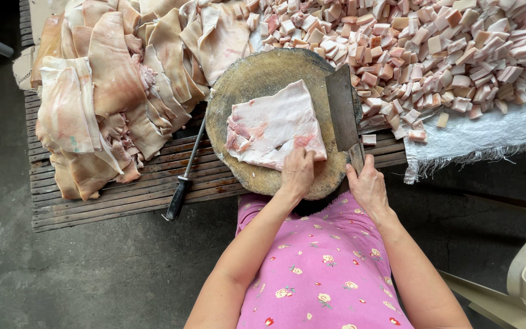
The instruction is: The person cuts long strips of pig skin into small cubes using a cleaver on a wooden cutting board, then reaches for larger pieces of skin and repeats the process.
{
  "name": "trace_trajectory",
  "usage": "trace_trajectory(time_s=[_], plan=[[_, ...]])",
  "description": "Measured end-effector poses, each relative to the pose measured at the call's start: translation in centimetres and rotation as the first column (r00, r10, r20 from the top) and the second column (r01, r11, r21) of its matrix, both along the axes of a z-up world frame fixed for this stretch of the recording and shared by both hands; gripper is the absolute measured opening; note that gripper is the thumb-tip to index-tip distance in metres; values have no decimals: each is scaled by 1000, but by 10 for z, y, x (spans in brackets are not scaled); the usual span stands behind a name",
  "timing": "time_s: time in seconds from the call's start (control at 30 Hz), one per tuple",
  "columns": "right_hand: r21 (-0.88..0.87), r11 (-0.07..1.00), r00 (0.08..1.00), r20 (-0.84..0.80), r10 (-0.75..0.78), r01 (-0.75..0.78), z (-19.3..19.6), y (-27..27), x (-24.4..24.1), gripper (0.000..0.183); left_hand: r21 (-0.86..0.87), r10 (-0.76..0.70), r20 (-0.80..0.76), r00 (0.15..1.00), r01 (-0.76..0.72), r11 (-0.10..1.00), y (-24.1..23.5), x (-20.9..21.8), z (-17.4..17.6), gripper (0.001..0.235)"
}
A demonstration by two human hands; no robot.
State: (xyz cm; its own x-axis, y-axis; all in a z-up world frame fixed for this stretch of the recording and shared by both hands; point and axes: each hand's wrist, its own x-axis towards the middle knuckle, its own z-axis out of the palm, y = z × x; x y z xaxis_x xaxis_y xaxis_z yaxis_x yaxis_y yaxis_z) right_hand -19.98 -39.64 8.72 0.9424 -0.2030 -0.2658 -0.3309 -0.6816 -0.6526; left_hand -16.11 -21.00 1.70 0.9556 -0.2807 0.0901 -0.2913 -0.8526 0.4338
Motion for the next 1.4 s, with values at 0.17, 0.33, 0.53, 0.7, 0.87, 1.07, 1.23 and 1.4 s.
trace_trajectory(time_s=[0.17, 0.33, 0.53, 0.7, 0.87, 1.07, 1.23, 1.4], plan=[[-5, 1000, 1000, -11, -5, 5, -2, -1, 1, 41, -313, 96, 17, 995, -86, 946, 46, 42, 46, 19], [-8, 1000, 1000, -17, 6, -6, 0, -2, 2, 41, -524, 161, -213, 964, -252, 813, 116, 99, 142, 21], [23, 999, 1000, -4, -31, 31, 2, -1, -1, 40, -648, 117, -150, 982, -187, 738, 92, 99, 174, 11], [95, 990, 987, -136, -87, 100, 16, 0, 3, 37, -162, -192, 61, 980, 199, 967, 36, 29, 107, 26], [97, 993, 997, -52, -60, 65, 13, -4, 6, 38, -344, 189, -12, 982, -182, 921, 69, 18, 109, 33], [121, 987, 988, -125, -92, 107, 2, -9, 4, 39, -524, 209, 219, 953, -66, 849, 115, 69, 189, 31], [31, 999, 993, 120, -20, 16, -25, -17, -1, 43, -443, -5, 367, 930, 179, 878, 104, 118, 248, 31], [94, 990, 993, -71, -97, 104, -7, -14, 3, 44, -606, -231, 286, 930, 362, 708, 110, 130, 260, 27]])
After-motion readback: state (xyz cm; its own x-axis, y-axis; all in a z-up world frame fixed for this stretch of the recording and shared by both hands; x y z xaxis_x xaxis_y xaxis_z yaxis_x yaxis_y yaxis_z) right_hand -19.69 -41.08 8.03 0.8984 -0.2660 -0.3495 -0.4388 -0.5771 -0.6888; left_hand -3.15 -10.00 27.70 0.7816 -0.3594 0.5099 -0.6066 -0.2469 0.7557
